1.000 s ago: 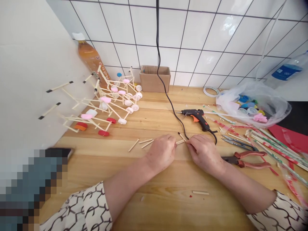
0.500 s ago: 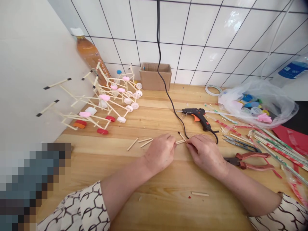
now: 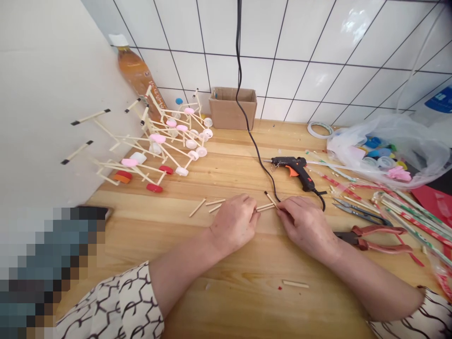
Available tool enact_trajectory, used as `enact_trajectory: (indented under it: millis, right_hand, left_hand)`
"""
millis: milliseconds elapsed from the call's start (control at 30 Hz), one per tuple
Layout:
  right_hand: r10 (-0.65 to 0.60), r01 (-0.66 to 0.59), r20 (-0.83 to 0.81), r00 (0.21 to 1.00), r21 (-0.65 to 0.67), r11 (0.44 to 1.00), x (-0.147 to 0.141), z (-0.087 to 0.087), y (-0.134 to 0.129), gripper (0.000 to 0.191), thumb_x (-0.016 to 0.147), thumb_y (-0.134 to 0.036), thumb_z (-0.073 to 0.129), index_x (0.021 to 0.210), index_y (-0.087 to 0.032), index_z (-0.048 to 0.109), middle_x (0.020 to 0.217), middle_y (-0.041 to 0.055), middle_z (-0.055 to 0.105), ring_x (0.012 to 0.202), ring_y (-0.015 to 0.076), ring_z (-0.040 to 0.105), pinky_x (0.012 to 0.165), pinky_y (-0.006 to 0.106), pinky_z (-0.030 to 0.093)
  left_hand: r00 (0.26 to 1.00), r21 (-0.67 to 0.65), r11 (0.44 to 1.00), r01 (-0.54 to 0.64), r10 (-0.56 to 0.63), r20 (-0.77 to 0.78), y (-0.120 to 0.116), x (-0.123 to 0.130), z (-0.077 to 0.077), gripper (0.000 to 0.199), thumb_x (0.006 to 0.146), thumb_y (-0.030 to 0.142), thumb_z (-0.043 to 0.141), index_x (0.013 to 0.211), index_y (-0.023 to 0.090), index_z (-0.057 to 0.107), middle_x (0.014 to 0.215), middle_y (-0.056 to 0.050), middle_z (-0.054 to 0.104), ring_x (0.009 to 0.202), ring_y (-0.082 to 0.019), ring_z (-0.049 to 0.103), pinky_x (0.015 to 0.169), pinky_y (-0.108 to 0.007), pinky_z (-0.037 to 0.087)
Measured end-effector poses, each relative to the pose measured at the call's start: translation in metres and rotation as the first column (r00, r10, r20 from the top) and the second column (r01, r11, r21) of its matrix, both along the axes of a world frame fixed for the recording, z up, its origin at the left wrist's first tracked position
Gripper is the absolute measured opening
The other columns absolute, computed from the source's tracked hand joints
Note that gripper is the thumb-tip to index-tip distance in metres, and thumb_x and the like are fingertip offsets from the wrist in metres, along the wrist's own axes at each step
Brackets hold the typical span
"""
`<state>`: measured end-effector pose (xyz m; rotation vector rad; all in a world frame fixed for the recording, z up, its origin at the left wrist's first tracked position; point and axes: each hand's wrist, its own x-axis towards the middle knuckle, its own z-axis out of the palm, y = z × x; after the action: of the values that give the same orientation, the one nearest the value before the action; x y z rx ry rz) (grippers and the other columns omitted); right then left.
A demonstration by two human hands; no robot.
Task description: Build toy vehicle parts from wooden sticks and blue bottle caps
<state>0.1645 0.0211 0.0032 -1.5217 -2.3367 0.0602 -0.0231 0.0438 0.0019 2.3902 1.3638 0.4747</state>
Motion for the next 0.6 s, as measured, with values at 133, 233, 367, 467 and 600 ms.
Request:
enact_trajectory:
  millis: [133,233,367,467,600]
  right_hand:
    - [-0.001,0.001,0.004,1.000,-0.005,1.000,-0.0002,-0.0009,0.0002,0.017,0.084,-0.015,0.050,0.075,-0.013,0.064,0.071,0.0079,0.064,0.069,0.0220,0.059,0.066,0.032,0.042]
    - [0.000,0.000,0.007,1.000,0.001,1.000,-0.0006,-0.0012,0.0004,0.018,0.084,-0.015,0.049,0.076,-0.013,0.064,0.071,0.0084,0.065,0.070,0.0221,0.059,0.066,0.032,0.042]
    - [0.011,-0.011,0.004,1.000,0.014,1.000,-0.0010,-0.0017,0.0006,0.021,0.085,-0.015,0.047,0.075,-0.013,0.065,0.070,0.0087,0.065,0.070,0.0217,0.059,0.066,0.032,0.042]
    - [0.021,-0.021,-0.001,1.000,0.025,0.999,-0.0011,-0.0029,0.0010,0.021,0.086,-0.015,0.047,0.074,-0.014,0.065,0.069,0.0084,0.064,0.069,0.0210,0.059,0.066,0.031,0.042]
    - [0.036,-0.035,-0.015,0.999,0.038,0.999,-0.0015,-0.0046,0.0012,0.022,0.086,-0.014,0.047,0.073,-0.014,0.065,0.068,0.0080,0.063,0.068,0.0203,0.058,0.064,0.031,0.042]
  left_hand:
    - [1.000,-0.002,1.000,-0.007,0.007,-0.006,0.0008,0.0011,0.0007,0.009,0.079,0.018,0.057,0.070,0.016,0.059,0.075,-0.004,0.063,0.071,-0.017,0.060,0.065,-0.028,0.045]
    - [1.000,-0.005,1.000,-0.002,0.002,-0.006,0.0014,0.0018,0.0010,0.010,0.080,0.016,0.056,0.070,0.016,0.059,0.074,-0.004,0.064,0.071,-0.017,0.060,0.065,-0.028,0.045]
    - [1.000,0.011,1.000,0.009,-0.009,-0.003,0.0010,0.0020,-0.0003,0.012,0.080,0.016,0.055,0.069,0.016,0.059,0.073,-0.004,0.064,0.070,-0.018,0.060,0.064,-0.028,0.046]
    - [1.000,0.035,0.999,0.012,-0.012,-0.010,-0.0002,0.0025,-0.0017,0.013,0.082,0.016,0.054,0.069,0.016,0.059,0.071,-0.004,0.063,0.069,-0.018,0.060,0.064,-0.028,0.046]
    - [1.000,0.045,0.999,0.011,-0.010,-0.024,-0.0016,0.0036,-0.0027,0.013,0.082,0.014,0.053,0.070,0.016,0.059,0.071,-0.005,0.064,0.069,-0.018,0.060,0.063,-0.028,0.046]
